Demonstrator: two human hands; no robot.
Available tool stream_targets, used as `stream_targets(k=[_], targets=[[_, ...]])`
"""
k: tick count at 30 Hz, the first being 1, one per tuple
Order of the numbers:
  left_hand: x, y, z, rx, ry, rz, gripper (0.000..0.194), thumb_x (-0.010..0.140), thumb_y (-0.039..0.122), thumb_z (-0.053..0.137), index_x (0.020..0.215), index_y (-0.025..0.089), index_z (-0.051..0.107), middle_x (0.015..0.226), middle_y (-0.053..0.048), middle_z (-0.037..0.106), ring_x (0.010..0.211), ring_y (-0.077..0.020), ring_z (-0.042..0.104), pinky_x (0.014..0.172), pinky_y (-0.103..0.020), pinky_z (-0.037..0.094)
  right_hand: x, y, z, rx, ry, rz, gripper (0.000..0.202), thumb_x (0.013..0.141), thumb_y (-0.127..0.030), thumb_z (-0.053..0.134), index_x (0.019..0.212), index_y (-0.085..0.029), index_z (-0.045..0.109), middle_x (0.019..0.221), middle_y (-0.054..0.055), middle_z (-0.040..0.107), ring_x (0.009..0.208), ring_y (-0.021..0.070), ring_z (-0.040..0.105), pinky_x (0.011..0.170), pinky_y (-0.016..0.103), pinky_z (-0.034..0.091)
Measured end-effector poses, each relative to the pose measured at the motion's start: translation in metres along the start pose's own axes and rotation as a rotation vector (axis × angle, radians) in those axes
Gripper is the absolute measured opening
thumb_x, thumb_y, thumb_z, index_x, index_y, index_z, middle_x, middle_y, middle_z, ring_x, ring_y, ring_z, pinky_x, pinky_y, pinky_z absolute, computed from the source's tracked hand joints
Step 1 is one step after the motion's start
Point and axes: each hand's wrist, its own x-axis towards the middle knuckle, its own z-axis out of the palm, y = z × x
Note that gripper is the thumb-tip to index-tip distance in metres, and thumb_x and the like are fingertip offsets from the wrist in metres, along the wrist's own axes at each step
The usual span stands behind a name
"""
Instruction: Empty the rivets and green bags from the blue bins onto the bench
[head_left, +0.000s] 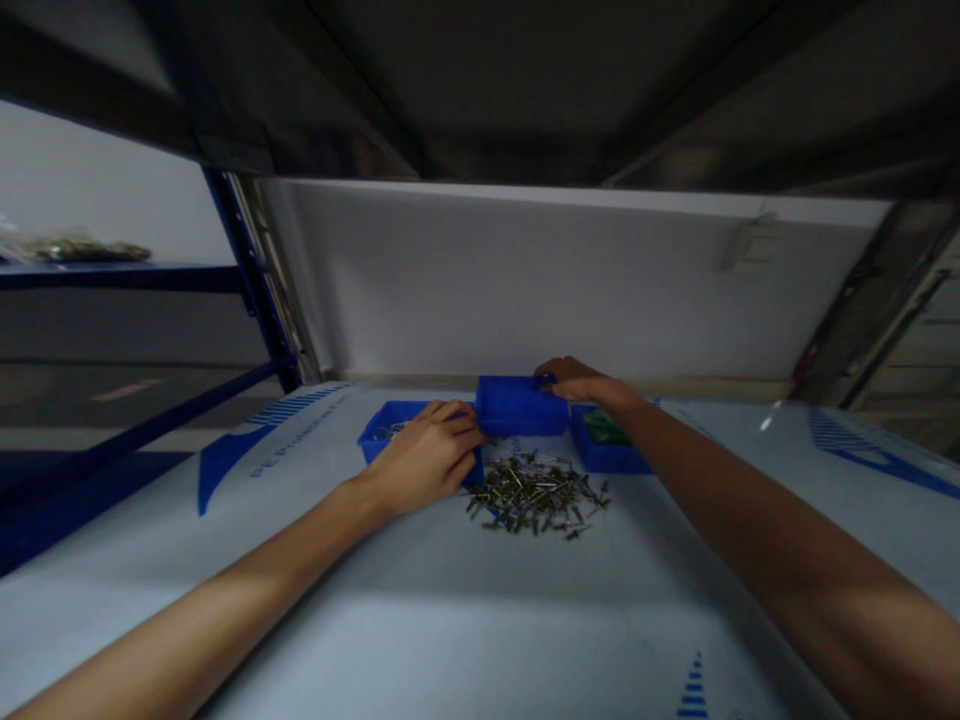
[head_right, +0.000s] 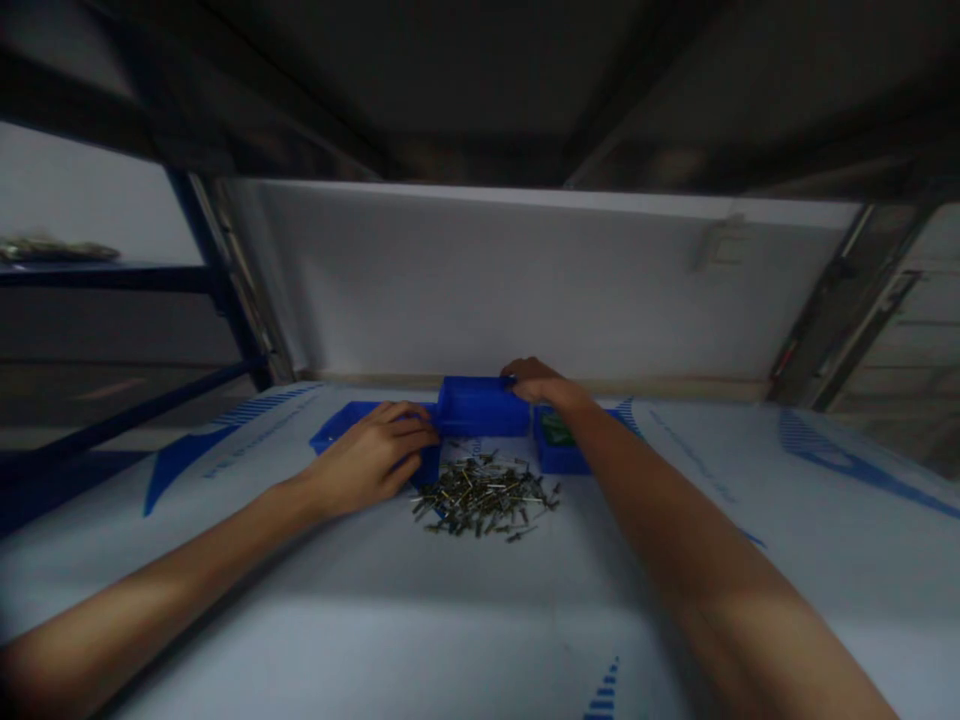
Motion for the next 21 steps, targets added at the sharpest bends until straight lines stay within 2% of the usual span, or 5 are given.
stream_targets(k=[4, 8, 12, 16, 21], targets=[[-0.007, 0.006, 0.003, -0.026, -0.022, 0.098, 0.023, 0.097, 0.013, 0.056, 0.111, 0.016, 0.075, 0.107, -0.008, 0.077, 0.122, -0.0317, 0.058, 0.105, -0.051, 0.048, -0.016, -0.008, -0.001, -0.057, -0.084, -0.054, 0.041, 0.092, -0.026, 0.071, 0.132, -0.020, 0.076, 0.140, 0.012, 0.073, 0.129, 0.0289, 0.067, 0.107, 0.030, 0.050], [-0.012, 0.014, -0.002, -0.011, -0.017, 0.177, 0.025, 0.101, 0.013, 0.051, 0.108, 0.016, 0.074, 0.105, -0.008, 0.076, 0.116, -0.0295, 0.060, 0.102, -0.048, 0.049, -0.033, -0.015, -0.001, -0.078, -0.133, -0.092, 0.040, 0.091, -0.024, 0.073, 0.130, -0.018, 0.077, 0.135, 0.013, 0.075, 0.125, 0.0281, 0.069, 0.106, 0.030, 0.049], [-0.015, 0.018, -0.008, -0.032, 0.060, 0.166, 0.027, 0.102, 0.015, 0.047, 0.113, 0.016, 0.073, 0.109, -0.009, 0.074, 0.115, -0.0289, 0.059, 0.102, -0.047, 0.051, -0.047, -0.020, -0.005, -0.082, -0.147, -0.119, 0.039, 0.091, -0.023, 0.072, 0.129, -0.017, 0.077, 0.132, 0.014, 0.076, 0.123, 0.0291, 0.069, 0.106, 0.032, 0.048], [-0.016, 0.018, -0.009, -0.022, 0.147, 0.145, 0.031, 0.101, 0.017, 0.047, 0.122, 0.015, 0.070, 0.121, -0.013, 0.069, 0.119, -0.0303, 0.059, 0.105, -0.050, 0.051, -0.061, -0.024, -0.009, -0.071, -0.156, -0.155, 0.037, 0.091, -0.021, 0.071, 0.128, -0.019, 0.077, 0.129, 0.012, 0.077, 0.124, 0.0290, 0.067, 0.109, 0.036, 0.046], [-0.016, 0.015, -0.006, -0.021, 0.164, 0.159, 0.035, 0.100, 0.018, 0.046, 0.126, 0.016, 0.069, 0.123, -0.014, 0.070, 0.119, -0.0311, 0.061, 0.104, -0.053, 0.052, -0.072, -0.023, -0.008, -0.046, -0.167, -0.182, 0.034, 0.092, -0.023, 0.071, 0.125, -0.023, 0.078, 0.126, 0.009, 0.078, 0.122, 0.0270, 0.067, 0.107, 0.035, 0.048]])
